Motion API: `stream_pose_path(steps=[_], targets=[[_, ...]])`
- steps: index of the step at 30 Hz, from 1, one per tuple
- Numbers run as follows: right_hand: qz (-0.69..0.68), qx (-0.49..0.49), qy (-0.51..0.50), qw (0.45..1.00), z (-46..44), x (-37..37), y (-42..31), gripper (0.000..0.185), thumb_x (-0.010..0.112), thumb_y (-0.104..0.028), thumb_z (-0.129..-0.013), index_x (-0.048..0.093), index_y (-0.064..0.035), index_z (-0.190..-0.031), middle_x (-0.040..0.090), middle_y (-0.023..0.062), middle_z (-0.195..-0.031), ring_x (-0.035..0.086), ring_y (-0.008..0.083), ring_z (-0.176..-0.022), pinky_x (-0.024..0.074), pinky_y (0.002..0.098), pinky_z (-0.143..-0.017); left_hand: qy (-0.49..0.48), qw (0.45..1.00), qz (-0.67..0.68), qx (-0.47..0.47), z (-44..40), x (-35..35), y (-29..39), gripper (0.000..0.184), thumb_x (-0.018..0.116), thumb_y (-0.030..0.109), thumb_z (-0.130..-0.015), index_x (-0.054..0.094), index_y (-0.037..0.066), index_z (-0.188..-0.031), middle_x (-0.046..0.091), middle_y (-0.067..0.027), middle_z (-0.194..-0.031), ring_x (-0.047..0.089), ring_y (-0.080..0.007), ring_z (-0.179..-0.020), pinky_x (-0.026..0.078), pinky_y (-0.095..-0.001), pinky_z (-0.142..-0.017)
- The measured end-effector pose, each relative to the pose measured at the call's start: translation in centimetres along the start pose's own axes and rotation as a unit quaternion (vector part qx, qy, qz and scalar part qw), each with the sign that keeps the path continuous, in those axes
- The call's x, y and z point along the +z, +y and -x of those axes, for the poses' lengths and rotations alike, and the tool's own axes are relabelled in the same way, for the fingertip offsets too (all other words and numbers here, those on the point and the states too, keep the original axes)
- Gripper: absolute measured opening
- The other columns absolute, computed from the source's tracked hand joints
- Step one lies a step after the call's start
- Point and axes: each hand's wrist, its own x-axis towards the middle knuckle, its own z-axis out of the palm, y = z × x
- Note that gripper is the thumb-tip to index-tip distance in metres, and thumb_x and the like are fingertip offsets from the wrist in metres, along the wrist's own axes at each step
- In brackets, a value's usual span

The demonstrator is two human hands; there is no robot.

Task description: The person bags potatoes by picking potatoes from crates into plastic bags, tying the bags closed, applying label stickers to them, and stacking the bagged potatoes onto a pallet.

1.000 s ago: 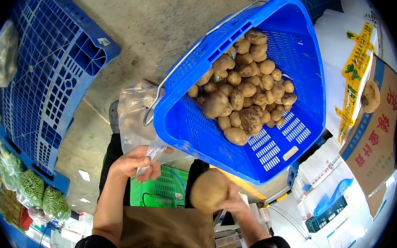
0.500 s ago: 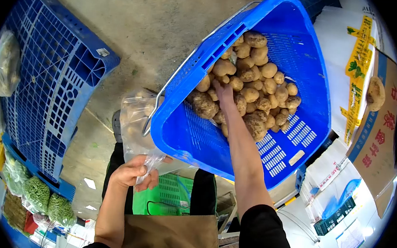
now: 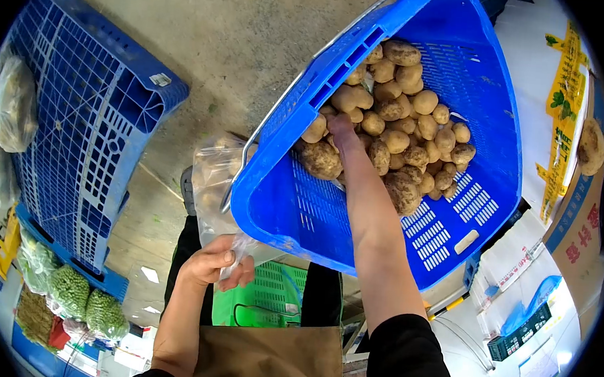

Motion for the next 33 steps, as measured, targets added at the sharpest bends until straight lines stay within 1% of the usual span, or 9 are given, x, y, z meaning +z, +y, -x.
stream_pose_path(steps=[3, 5, 12, 16, 17, 18, 22, 28, 33], targets=[[-0.112, -0.110, 0.015, 0.987, 0.5, 1.6, 1.3, 0.068, 0.076, -0.017, -0.072, 0.043, 0.0110, -0.125, 0.060, 0.0200, -0.111, 0.057, 0.0259, -0.105, 0.0488, 0.0347, -0.086, 0.002, 1.000, 0.005, 0.004, -0.4, -0.4, -0.2, 0.071, 0.064, 0.048, -0.080, 0.044, -0.009, -0.117, 0.060, -0.0217, -0.071, 0.049, -0.0161, -0.037, 0.037, -0.0230, -0.032], [-0.330, -0.209, -0.073, 0.917, 6.0, 0.6, 0.7, 0.070, 0.075, -0.013, -0.073, 0.039, 0.0099, -0.129, 0.054, 0.0211, -0.119, 0.052, 0.0255, -0.112, 0.0472, 0.0345, -0.090, 0.010, 1.000, 0.007, -0.009, -0.7, -0.2, 0.0, 0.072, 0.064, 0.048, -0.080, 0.043, -0.008, -0.119, 0.060, -0.0220, -0.071, 0.050, -0.0160, -0.037, 0.037, -0.0231, -0.032], [-0.182, -0.161, -0.092, 0.966, 11.3, -4.0, 2.2, 0.083, 0.078, -0.024, -0.073, 0.032, 0.0098, -0.133, 0.051, 0.0216, -0.122, 0.053, 0.0268, -0.112, 0.0448, 0.0359, -0.095, 0.011, 1.000, 0.008, -0.002, -1.1, -0.2, 0.2, 0.073, 0.064, 0.049, -0.080, 0.041, -0.006, -0.122, 0.060, -0.0215, -0.071, 0.050, -0.0153, -0.037, 0.037, -0.0230, -0.031], [-0.076, -0.136, -0.106, 0.982, 15.1, -3.3, 7.9, 0.096, 0.076, -0.036, -0.073, 0.021, 0.0024, -0.141, 0.034, 0.0244, -0.140, 0.036, 0.0311, -0.130, 0.0367, 0.0385, -0.104, 0.031, 0.999, 0.015, 0.031, -0.6, -1.3, -0.5, 0.072, 0.064, 0.051, -0.080, 0.046, -0.009, -0.116, 0.060, -0.0231, -0.071, 0.044, -0.0155, -0.031, 0.031, -0.0223, -0.028], [0.174, -0.249, -0.043, 0.952, 15.3, -3.3, 9.1, 0.096, 0.075, -0.040, -0.072, 0.023, -0.0002, -0.142, 0.029, 0.0244, -0.144, 0.028, 0.0344, -0.134, 0.0296, 0.0409, -0.109, 0.074, 0.994, 0.031, 0.075, -0.5, -2.5, -1.7, 0.073, 0.062, 0.054, -0.080, 0.047, -0.009, -0.114, 0.060, -0.0215, -0.072, 0.043, -0.0149, -0.032, 0.030, -0.0223, -0.029], [0.096, -0.280, -0.052, 0.954, 12.5, -2.4, 13.0, 0.091, 0.074, -0.037, -0.072, 0.027, -0.0003, -0.140, 0.031, 0.0246, -0.143, 0.028, 0.0376, -0.133, 0.0234, 0.0426, -0.111, 0.108, 0.989, 0.041, 0.090, -0.4, -2.7, -1.8, 0.071, 0.058, 0.055, -0.081, 0.048, -0.007, -0.113, 0.060, -0.0198, -0.071, 0.042, -0.0144, -0.033, 0.030, -0.0223, -0.030], [0.302, -0.305, 0.015, 0.903, 13.2, -1.2, 10.6, 0.086, 0.070, -0.006, -0.068, 0.027, -0.0089, -0.142, 0.031, 0.0196, -0.143, 0.031, 0.0431, -0.128, 0.0354, 0.0543, -0.100, 0.149, 0.984, 0.029, 0.098, -0.1, -1.3, 0.2, 0.072, 0.048, 0.061, -0.085, 0.051, -0.006, -0.111, 0.057, -0.0173, -0.071, 0.041, -0.0133, -0.036, 0.030, -0.0221, -0.034], [0.259, -0.325, -0.007, 0.910, 10.4, -1.3, 9.0, 0.086, 0.071, -0.018, -0.065, 0.033, -0.0090, -0.141, 0.058, 0.0253, -0.114, 0.049, 0.0428, -0.115, 0.0343, 0.0581, -0.099, 0.223, 0.967, 0.027, 0.122, 0.3, -0.8, -0.5, 0.089, 0.050, 0.068, -0.079, 0.041, -0.009, -0.123, 0.057, -0.0203, -0.078, 0.035, -0.0141, -0.032, 0.028, -0.0215, -0.031], [0.156, -0.202, -0.205, 0.945, 10.1, -3.9, 8.0, 0.096, 0.070, -0.033, -0.058, 0.032, -0.0032, -0.141, 0.051, 0.0252, -0.124, 0.046, 0.0360, -0.120, 0.0354, 0.0468, -0.101, 0.162, 0.975, 0.052, 0.143, 0.6, -0.6, -1.0, 0.095, 0.049, 0.072, -0.077, 0.040, -0.009, -0.124, 0.050, -0.0143, -0.067, 0.029, -0.0081, -0.031, 0.026, -0.0190, -0.032]])
